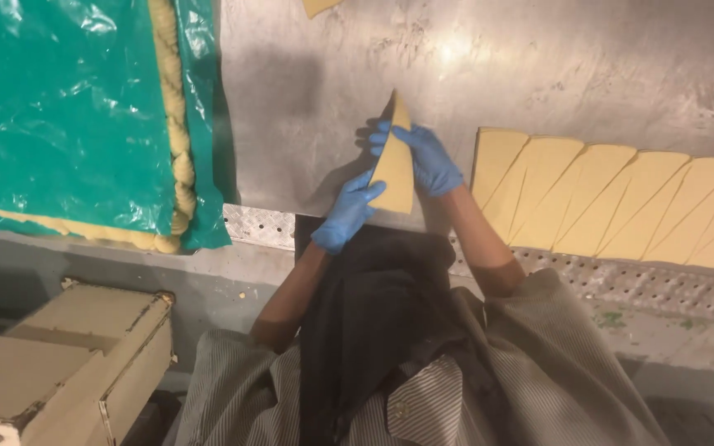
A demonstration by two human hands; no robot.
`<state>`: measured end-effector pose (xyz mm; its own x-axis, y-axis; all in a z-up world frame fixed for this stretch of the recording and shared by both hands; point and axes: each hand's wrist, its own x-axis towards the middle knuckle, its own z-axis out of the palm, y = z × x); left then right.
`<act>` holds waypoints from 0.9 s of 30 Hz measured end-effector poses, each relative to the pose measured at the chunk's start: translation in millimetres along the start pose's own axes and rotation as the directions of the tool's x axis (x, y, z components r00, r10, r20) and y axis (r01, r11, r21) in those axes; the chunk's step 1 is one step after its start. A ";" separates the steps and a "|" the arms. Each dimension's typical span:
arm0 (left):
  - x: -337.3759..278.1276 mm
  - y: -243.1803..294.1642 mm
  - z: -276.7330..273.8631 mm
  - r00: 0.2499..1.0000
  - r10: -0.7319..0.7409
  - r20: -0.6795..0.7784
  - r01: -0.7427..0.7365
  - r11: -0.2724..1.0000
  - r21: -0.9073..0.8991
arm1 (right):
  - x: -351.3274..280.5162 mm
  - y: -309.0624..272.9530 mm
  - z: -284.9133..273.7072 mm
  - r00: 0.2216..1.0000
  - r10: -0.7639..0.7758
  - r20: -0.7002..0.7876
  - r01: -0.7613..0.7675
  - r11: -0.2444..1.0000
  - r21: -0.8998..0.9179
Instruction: Rolling triangular pieces of dough into croissant shapes on a metal workbench.
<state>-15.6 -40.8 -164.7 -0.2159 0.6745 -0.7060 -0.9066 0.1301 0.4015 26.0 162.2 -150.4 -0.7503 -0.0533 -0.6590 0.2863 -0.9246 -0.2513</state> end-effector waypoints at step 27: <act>-1.4 -43.9 -7.5 0.847 0.241 0.473 -0.212 -0.664 0.717 | 3.8 11.0 -17.1 0.919 -0.387 0.069 0.391 0.880 -0.269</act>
<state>21.8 -52.9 -185.7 -0.2299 0.9467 -0.2257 0.9076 0.2923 0.3014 36.5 158.2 -167.8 -0.8419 0.2830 -0.4595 0.1192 -0.7330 -0.6697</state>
